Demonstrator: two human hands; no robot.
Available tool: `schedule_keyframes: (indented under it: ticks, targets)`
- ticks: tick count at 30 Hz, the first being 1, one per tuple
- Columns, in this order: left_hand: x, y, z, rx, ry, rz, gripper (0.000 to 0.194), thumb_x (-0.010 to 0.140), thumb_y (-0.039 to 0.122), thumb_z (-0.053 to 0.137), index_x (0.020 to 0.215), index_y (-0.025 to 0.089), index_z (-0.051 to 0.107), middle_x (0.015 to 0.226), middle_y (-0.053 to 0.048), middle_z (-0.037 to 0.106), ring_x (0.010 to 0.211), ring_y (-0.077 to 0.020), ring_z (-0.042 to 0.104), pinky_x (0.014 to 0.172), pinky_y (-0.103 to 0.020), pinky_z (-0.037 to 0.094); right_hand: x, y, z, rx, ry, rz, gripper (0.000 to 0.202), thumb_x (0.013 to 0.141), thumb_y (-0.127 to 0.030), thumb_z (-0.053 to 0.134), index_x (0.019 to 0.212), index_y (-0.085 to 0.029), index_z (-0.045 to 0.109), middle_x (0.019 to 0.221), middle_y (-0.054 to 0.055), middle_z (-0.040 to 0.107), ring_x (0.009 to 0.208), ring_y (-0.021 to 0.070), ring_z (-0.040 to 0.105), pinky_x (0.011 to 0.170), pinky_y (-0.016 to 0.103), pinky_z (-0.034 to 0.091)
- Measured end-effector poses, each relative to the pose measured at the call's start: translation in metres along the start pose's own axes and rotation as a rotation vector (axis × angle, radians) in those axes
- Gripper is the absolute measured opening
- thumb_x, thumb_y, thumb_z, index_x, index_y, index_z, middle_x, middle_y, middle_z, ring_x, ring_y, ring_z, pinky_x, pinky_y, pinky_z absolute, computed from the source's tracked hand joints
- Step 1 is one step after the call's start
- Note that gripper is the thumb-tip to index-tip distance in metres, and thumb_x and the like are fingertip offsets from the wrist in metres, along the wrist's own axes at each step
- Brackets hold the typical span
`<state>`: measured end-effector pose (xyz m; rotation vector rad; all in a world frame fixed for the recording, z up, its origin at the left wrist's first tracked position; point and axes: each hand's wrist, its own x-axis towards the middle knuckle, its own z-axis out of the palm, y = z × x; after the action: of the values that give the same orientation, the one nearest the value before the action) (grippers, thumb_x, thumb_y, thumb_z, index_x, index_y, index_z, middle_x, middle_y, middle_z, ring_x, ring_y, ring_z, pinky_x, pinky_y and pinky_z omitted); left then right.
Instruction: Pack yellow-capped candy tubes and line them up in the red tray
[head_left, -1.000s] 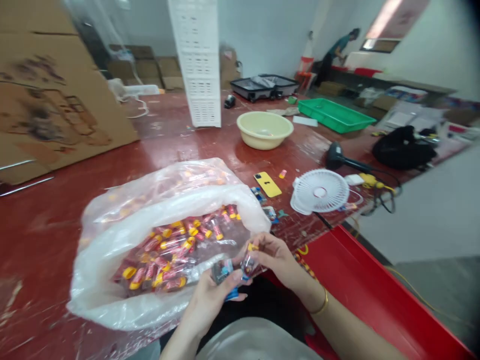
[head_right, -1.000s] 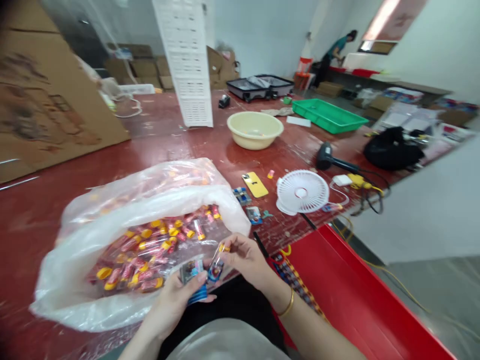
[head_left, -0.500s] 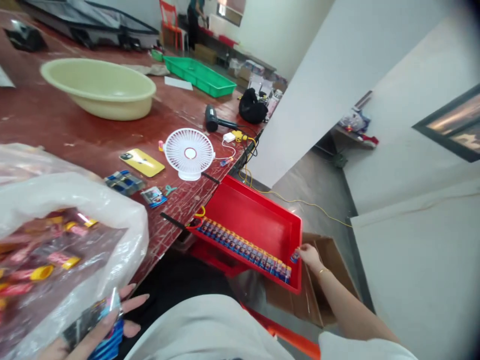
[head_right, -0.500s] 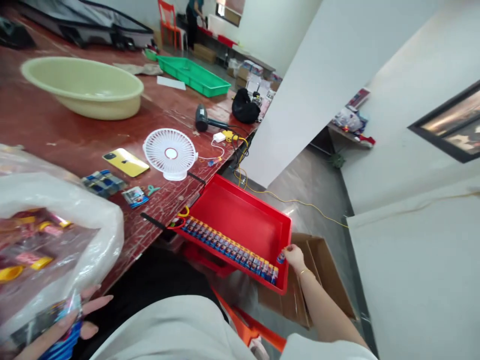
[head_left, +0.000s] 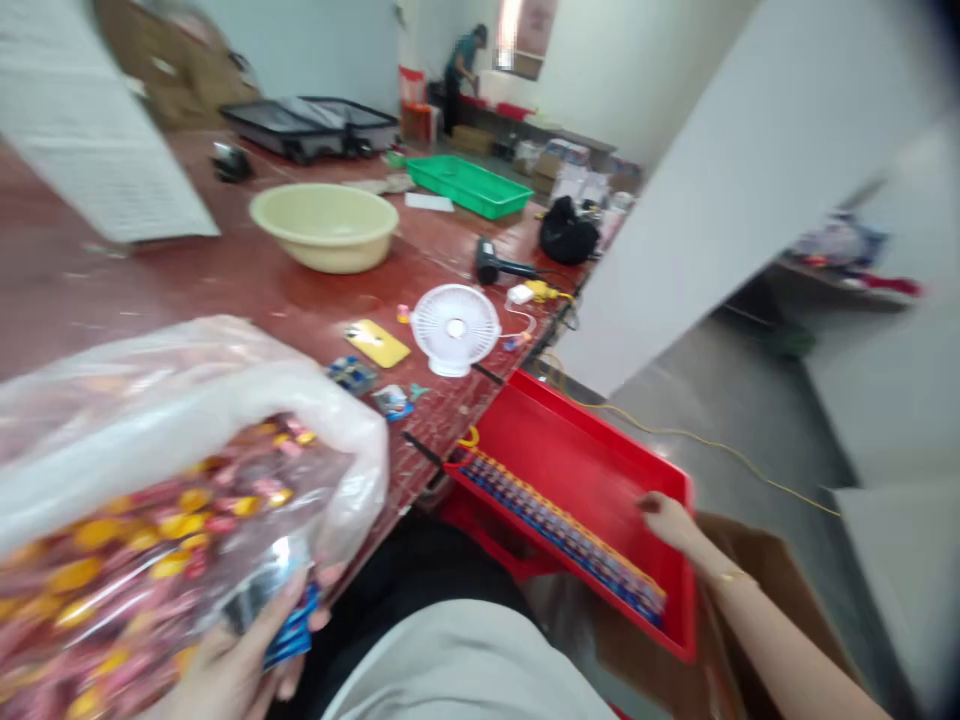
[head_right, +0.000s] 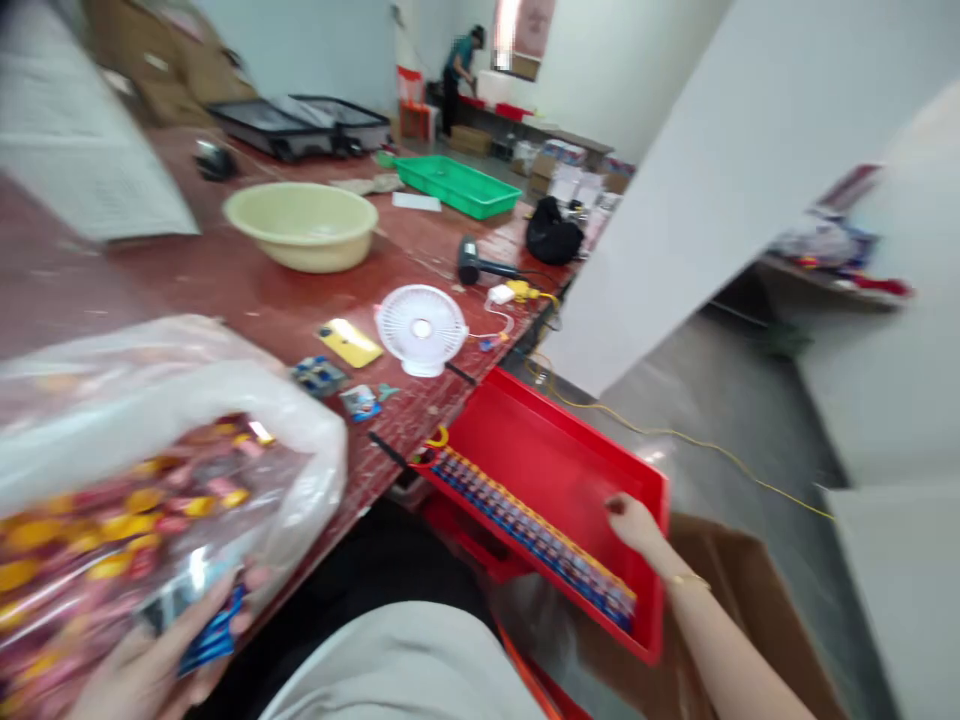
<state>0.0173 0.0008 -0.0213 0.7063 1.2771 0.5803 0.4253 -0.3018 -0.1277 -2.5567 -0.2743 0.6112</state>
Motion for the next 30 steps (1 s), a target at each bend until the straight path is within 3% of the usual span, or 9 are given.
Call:
schedule_keyframes:
  ticks: [4,6,8,12,15,17,22,26,30]
  targets:
    - [-0.005,0.015,-0.017,-0.127,0.016,0.039,0.04,0.056,0.029,0.083,0.09,0.016,0.069,0.083,-0.007,0.076,0.069,-0.0232,0.071,0.035,-0.021,0.05,-0.022,-0.129,0.052,0.159,-0.163,-0.565,0.023,0.073,-0.001,0.047,0.085,-0.019,0.056,0.083,0.003,0.062,0.081,0.018,0.061,0.078,0.03,0.049]
    - [-0.003,0.019,-0.026,-0.167,0.067,0.057,0.039,0.06,0.026,0.081,0.096,0.017,0.067,0.088,-0.007,0.076,0.08,-0.0256,0.072,0.042,-0.024,0.055,-0.06,-0.204,0.09,0.231,-0.299,-0.983,0.019,0.076,-0.008,0.047,0.088,-0.021,0.055,0.083,0.003,0.061,0.077,0.018,0.06,0.074,0.03,0.049]
    - [0.0,0.02,-0.034,-0.188,0.109,0.078,0.038,0.06,0.025,0.081,0.095,0.016,0.067,0.088,-0.008,0.077,0.084,-0.0268,0.072,0.044,-0.025,0.057,-0.106,-0.274,0.133,0.242,-0.429,-1.262,0.017,0.079,-0.009,0.046,0.086,-0.021,0.054,0.088,0.004,0.06,0.083,0.018,0.059,0.078,0.03,0.048]
    - [0.004,0.018,-0.046,-0.251,0.143,0.116,0.041,0.055,0.032,0.085,0.09,0.014,0.07,0.087,-0.009,0.077,0.084,-0.0284,0.072,0.045,-0.025,0.057,-0.172,-0.373,0.222,-0.09,-0.464,-1.368,0.02,0.078,-0.008,0.05,0.094,-0.018,0.055,0.097,0.009,0.061,0.095,0.0234,0.057,0.085,0.036,0.046]
    - [0.006,0.018,-0.053,-0.258,0.179,0.126,0.041,0.053,0.034,0.086,0.085,0.013,0.071,0.083,-0.009,0.077,0.079,-0.0276,0.072,0.047,-0.025,0.056,-0.187,-0.397,0.262,-0.206,-0.446,-1.335,0.027,0.074,-0.003,0.05,0.099,-0.013,0.055,0.099,0.016,0.061,0.095,0.029,0.057,0.083,0.044,0.047]
    - [0.006,0.02,-0.057,-0.248,0.205,0.129,0.039,0.054,0.036,0.085,0.082,0.013,0.071,0.08,-0.009,0.077,0.075,-0.027,0.072,0.048,-0.027,0.056,-0.185,-0.395,0.267,-0.206,-0.455,-1.343,0.029,0.074,-0.001,0.049,0.099,-0.013,0.055,0.099,0.016,0.061,0.093,0.0284,0.058,0.082,0.044,0.047]
    - [0.013,0.024,-0.061,-0.204,0.147,0.19,0.039,0.063,0.042,0.078,0.089,0.014,0.073,0.083,-0.011,0.076,0.078,-0.0257,0.07,0.057,-0.031,0.057,-0.156,-0.385,0.222,0.228,-0.685,-1.267,0.007,0.084,-0.02,0.055,0.09,-0.019,0.059,0.092,0.007,0.063,0.087,0.0204,0.06,0.077,0.033,0.049]
    - [0.022,0.023,-0.054,-0.148,0.032,0.245,0.028,0.061,0.038,0.08,0.071,0.012,0.075,0.07,-0.008,0.074,0.064,-0.0178,0.063,0.059,-0.025,0.05,-0.148,-0.393,0.182,0.61,-0.835,-1.044,0.022,0.08,-0.031,0.066,0.095,-0.023,0.052,0.088,0.003,0.063,0.08,0.017,0.061,0.074,0.03,0.05]
    - [0.027,0.022,-0.049,-0.033,-0.043,0.31,0.024,0.061,0.034,0.08,0.057,0.013,0.069,0.056,-0.003,0.069,0.053,-0.0128,0.055,0.054,-0.022,0.042,-0.155,-0.407,0.161,0.652,-0.787,-1.185,0.019,0.08,-0.026,0.067,0.087,-0.023,0.05,0.089,0.003,0.062,0.078,0.0151,0.058,0.069,0.028,0.048]
